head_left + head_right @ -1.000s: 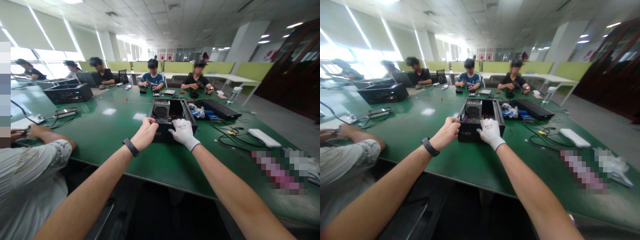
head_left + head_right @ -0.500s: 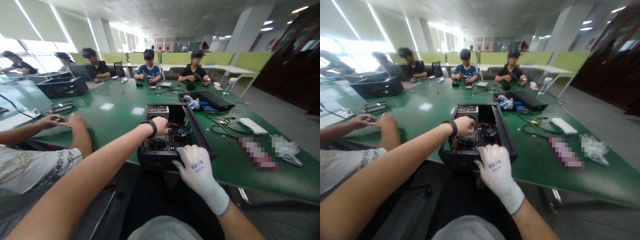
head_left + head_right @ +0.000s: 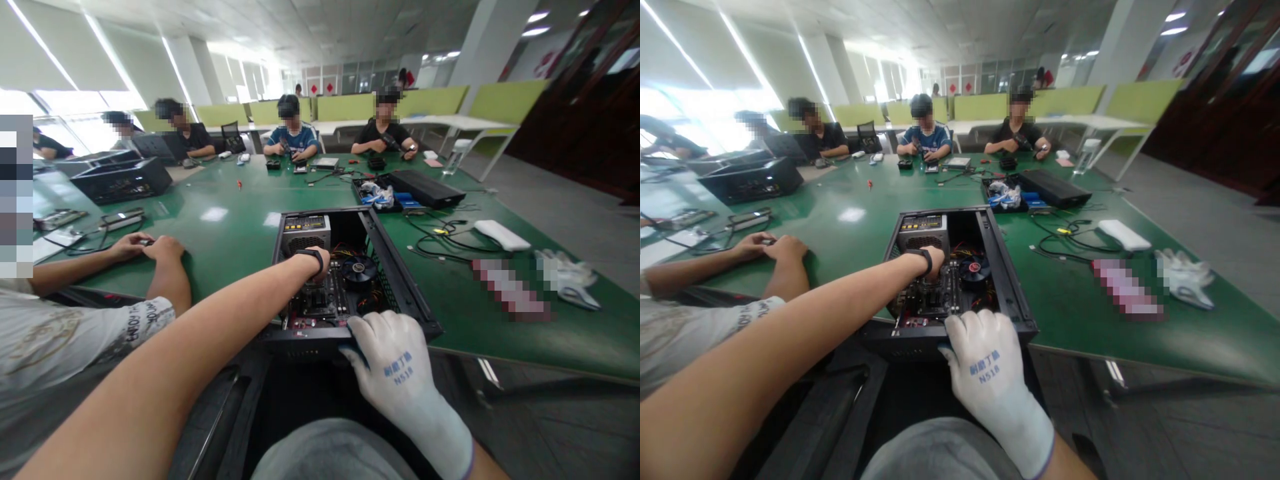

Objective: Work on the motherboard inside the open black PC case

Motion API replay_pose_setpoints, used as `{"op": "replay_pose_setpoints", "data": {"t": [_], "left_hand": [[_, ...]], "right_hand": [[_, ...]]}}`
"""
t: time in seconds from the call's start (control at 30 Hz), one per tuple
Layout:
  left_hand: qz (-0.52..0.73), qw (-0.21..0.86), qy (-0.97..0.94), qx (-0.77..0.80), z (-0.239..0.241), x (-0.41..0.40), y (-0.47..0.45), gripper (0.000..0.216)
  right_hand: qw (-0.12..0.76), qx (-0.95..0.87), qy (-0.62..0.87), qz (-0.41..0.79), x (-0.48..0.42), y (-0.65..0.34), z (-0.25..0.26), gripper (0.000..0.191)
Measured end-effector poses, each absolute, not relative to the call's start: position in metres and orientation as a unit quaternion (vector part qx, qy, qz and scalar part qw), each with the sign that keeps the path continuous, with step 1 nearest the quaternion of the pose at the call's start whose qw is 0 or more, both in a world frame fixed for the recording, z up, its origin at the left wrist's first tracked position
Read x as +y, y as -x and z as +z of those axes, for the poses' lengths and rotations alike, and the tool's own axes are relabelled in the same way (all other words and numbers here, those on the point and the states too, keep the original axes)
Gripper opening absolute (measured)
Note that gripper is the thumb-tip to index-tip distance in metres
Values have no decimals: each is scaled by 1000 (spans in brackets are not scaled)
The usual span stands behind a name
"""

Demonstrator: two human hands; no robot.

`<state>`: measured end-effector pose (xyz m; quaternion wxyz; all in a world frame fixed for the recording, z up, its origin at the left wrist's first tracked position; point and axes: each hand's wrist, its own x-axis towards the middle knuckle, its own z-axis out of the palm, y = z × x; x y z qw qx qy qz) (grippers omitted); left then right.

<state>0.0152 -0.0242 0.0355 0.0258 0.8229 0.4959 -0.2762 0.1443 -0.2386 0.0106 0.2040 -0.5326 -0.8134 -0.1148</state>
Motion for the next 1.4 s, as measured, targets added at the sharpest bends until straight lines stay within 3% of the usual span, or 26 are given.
{"op": "replay_pose_setpoints", "data": {"t": [0.1,0.33,0.67,0.9,1.4], "left_hand": [[-291,37,-823,487,25,-16,-10,57],[-287,20,-812,509,8,2,-7,72],[-257,34,-813,521,10,0,-7,64],[-286,18,-817,501,5,5,-7,75],[-254,62,-811,523,4,7,-7,64]], "right_hand": [[206,-815,530,-113,-238,-145,10,26],[204,-813,533,-115,-237,-144,10,24],[203,-814,532,-115,-237,-145,9,23],[205,-814,530,-119,-238,-145,7,25],[205,-816,526,-122,-238,-146,8,22]]}}
